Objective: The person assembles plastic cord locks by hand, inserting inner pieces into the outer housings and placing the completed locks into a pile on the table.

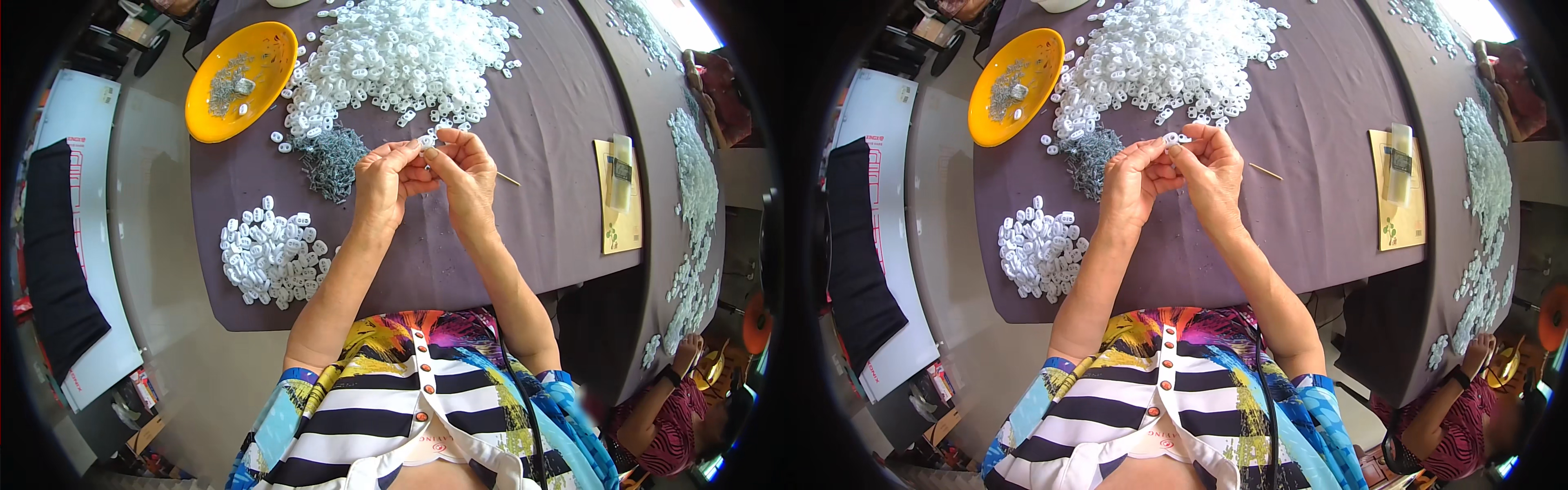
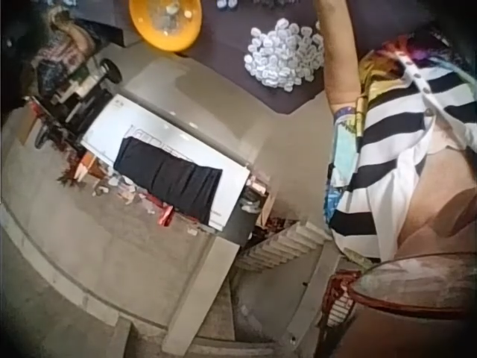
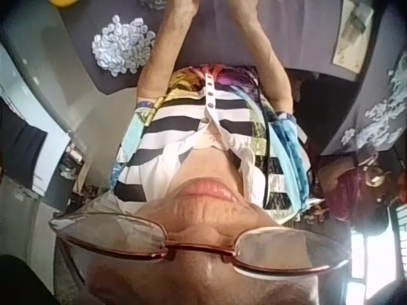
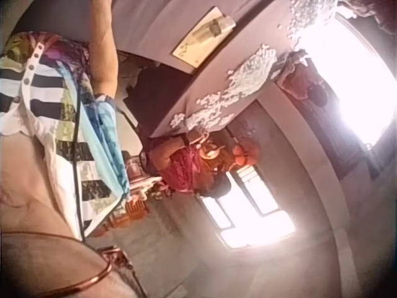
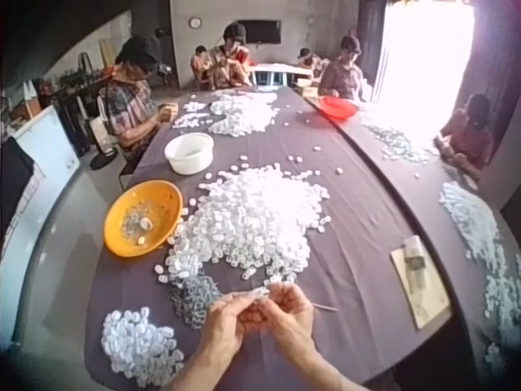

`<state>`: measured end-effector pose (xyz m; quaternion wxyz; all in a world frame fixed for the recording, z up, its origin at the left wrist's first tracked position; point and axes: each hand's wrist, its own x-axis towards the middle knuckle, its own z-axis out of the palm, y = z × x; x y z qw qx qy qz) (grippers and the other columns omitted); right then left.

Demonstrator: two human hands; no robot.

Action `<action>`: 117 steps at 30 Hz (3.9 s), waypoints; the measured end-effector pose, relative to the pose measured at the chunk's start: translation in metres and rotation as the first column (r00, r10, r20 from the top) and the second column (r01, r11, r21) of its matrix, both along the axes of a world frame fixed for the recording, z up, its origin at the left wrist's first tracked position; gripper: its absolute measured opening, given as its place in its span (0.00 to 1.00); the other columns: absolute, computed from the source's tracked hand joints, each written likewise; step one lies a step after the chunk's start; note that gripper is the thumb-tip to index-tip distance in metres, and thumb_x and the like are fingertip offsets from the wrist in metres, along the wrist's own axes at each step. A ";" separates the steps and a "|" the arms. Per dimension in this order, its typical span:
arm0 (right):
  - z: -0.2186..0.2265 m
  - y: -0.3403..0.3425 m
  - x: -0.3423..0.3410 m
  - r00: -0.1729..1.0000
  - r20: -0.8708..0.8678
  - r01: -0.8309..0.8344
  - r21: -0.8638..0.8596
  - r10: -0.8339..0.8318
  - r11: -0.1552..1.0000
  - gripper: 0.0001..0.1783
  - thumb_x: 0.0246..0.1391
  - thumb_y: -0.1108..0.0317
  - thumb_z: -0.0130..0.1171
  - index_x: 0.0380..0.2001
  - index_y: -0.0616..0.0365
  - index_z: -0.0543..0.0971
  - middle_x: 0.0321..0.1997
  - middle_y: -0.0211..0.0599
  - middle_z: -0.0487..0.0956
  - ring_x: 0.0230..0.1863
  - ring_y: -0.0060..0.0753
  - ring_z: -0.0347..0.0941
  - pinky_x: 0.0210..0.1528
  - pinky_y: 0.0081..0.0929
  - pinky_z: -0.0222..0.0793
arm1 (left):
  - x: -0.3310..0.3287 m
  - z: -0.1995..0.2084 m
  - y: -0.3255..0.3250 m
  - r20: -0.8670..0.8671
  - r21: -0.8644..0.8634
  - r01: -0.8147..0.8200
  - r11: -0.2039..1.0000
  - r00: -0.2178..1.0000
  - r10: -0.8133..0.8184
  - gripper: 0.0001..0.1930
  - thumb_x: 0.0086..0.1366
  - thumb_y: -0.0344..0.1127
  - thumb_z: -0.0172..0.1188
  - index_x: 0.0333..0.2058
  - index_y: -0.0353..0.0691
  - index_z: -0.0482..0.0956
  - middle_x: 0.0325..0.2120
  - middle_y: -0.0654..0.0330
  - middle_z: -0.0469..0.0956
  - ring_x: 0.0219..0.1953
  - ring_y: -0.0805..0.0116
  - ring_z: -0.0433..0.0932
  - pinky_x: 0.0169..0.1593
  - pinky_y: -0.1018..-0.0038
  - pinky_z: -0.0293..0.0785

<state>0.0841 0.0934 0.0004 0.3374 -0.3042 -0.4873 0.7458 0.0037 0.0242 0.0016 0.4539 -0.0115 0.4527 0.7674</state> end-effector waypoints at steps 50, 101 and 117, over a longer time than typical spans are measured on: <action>-0.003 0.001 -0.002 1.000 -0.011 -0.003 -0.006 0.003 1.000 0.13 0.43 0.76 0.57 0.34 0.65 0.69 0.26 0.34 0.74 0.24 0.18 0.69 0.26 0.15 0.67 | -0.011 0.000 0.000 -0.208 -0.162 0.087 0.983 0.971 -0.120 0.09 0.53 0.32 0.55 0.26 0.31 0.76 0.16 0.59 0.73 0.15 0.71 0.74 0.19 0.76 0.75; 0.006 0.012 0.000 0.981 0.144 -0.120 -0.094 0.133 0.988 0.13 0.42 0.77 0.58 0.34 0.62 0.70 0.25 0.32 0.75 0.22 0.18 0.70 0.24 0.16 0.67 | -0.014 -0.006 -0.001 -0.214 -0.152 0.074 0.986 0.971 -0.105 0.08 0.55 0.34 0.54 0.26 0.33 0.75 0.17 0.61 0.73 0.15 0.76 0.72 0.19 0.77 0.76; -0.001 0.008 -0.001 0.986 0.081 -0.143 -0.013 0.143 0.990 0.11 0.44 0.76 0.57 0.35 0.64 0.74 0.28 0.33 0.77 0.26 0.18 0.71 0.29 0.17 0.69 | -0.021 -0.005 -0.006 -0.271 -0.156 0.135 0.978 0.947 -0.174 0.09 0.54 0.34 0.56 0.28 0.33 0.76 0.18 0.60 0.74 0.16 0.75 0.73 0.21 0.76 0.76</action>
